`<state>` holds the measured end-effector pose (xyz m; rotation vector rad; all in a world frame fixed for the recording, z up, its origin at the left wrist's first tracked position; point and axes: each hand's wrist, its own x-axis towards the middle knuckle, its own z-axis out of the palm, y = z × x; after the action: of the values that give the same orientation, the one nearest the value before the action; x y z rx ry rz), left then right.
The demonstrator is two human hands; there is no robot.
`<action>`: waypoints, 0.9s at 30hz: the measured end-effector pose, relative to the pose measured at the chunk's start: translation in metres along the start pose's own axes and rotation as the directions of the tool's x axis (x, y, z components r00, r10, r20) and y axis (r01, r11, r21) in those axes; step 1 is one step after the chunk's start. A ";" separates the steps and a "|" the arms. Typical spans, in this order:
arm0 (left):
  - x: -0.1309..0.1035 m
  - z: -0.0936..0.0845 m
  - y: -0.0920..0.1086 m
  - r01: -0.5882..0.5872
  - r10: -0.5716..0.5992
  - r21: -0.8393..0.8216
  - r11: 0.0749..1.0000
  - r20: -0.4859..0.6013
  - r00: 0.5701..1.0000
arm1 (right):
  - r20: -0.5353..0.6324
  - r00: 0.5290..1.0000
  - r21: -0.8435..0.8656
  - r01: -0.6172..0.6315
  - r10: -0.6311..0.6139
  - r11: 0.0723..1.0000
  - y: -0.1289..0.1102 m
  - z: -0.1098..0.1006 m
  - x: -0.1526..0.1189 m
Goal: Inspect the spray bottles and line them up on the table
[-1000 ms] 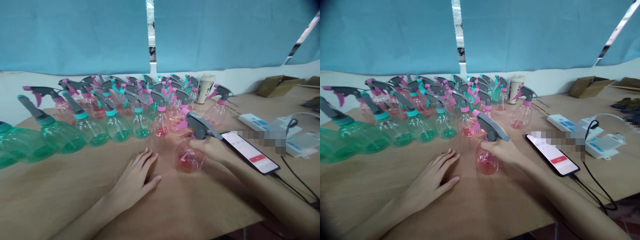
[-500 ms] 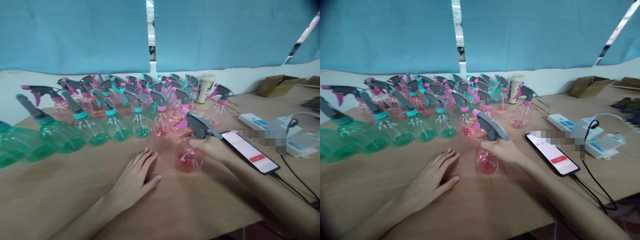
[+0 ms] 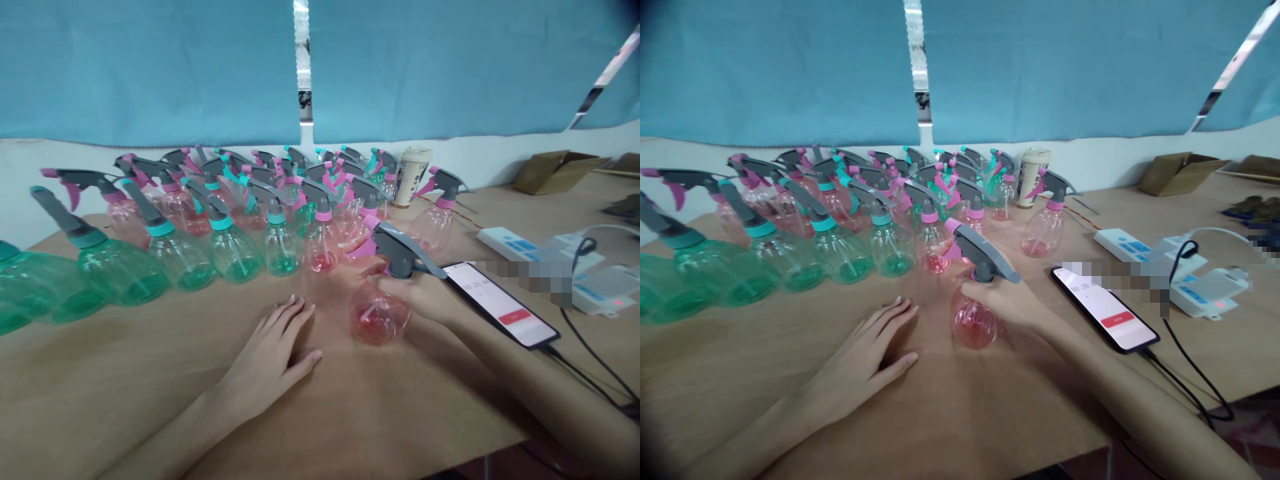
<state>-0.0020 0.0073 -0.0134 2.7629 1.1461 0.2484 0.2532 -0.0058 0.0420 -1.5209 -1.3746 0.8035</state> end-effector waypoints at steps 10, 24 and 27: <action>0.000 0.001 0.000 -0.014 0.014 0.003 1.000 -0.030 0.999 | -0.003 1.000 0.033 0.000 0.000 0.999 0.001 -0.001 -0.001; 0.000 0.000 0.000 -0.015 0.015 -0.006 1.000 -0.029 0.999 | 0.048 0.999 0.050 -0.009 0.006 0.999 0.000 -0.003 -0.001; 0.000 0.000 0.000 -0.015 0.015 -0.004 1.000 -0.025 1.000 | 0.039 0.999 0.052 -0.019 0.017 0.998 0.004 -0.003 0.001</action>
<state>-0.0018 0.0073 -0.0132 2.7732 1.1300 0.2879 0.2571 -0.0053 0.0396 -1.4855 -1.3592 0.8774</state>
